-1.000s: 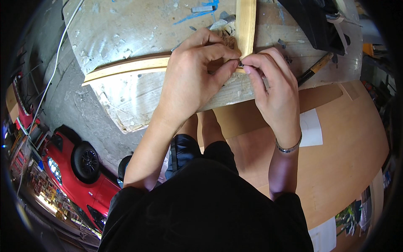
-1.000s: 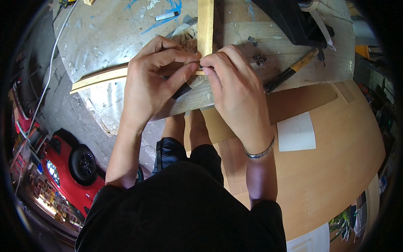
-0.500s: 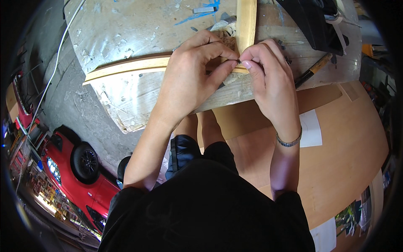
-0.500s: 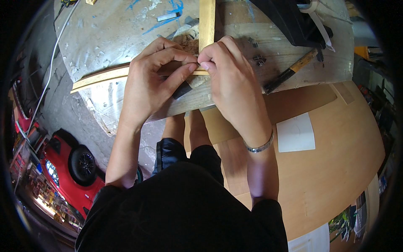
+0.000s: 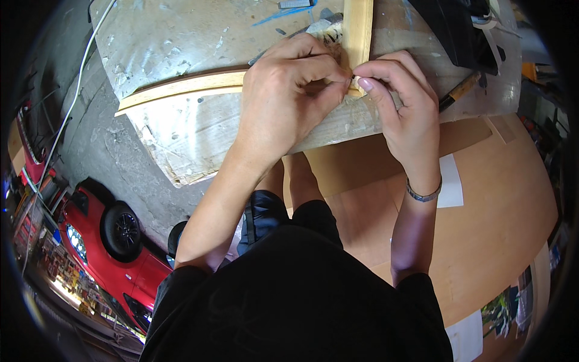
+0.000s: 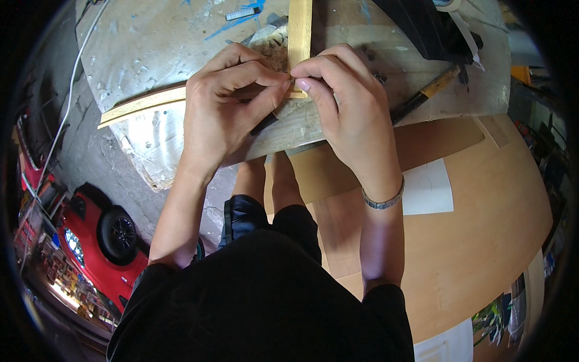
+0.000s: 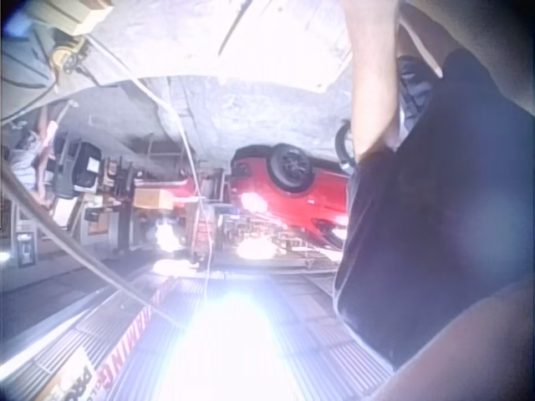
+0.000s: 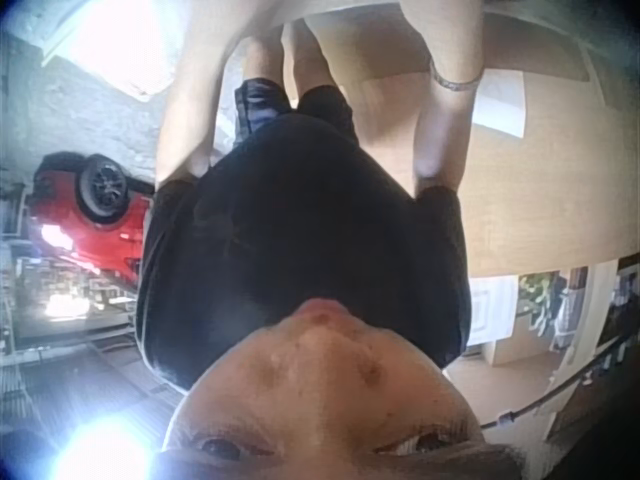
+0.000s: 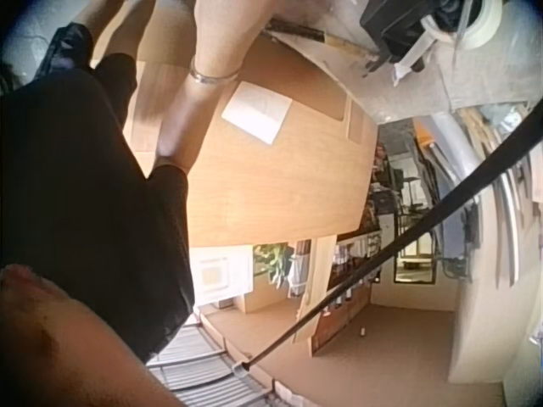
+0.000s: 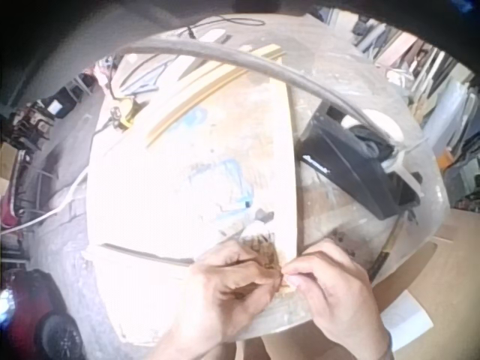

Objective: The person assembles a wooden frame by nailing two pieces of wood together at a corner using a hammer and nails. They then fit the frame into a cardboard box to check alignment and later place it on a workbench.

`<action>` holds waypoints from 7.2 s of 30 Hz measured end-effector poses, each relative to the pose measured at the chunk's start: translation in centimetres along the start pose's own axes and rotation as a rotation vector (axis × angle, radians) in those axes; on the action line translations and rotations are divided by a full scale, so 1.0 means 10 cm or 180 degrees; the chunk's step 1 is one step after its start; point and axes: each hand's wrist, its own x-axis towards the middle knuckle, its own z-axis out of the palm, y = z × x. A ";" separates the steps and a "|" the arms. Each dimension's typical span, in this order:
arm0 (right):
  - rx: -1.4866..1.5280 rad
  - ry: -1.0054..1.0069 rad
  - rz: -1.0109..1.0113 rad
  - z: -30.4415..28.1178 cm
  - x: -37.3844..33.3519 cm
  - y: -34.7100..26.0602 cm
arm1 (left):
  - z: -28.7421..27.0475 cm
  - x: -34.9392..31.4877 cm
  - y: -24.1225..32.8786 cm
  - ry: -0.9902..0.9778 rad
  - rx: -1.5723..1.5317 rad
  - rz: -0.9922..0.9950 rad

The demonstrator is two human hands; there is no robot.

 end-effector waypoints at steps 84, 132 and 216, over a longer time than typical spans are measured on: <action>-0.0556 0.0167 -0.0949 0.06 -0.08 0.12 | -0.11 0.06 -0.03 -0.0340 -0.0064 -0.0141; 0.0338 -0.0036 0.0543 0.00 0.01 -0.08 | -0.04 0.03 0.01 -0.0267 -0.0254 0.0016; -0.1736 0.1748 0.2141 -0.15 -0.68 0.46 | -0.13 0.21 -0.01 -0.0736 -0.0178 -0.0866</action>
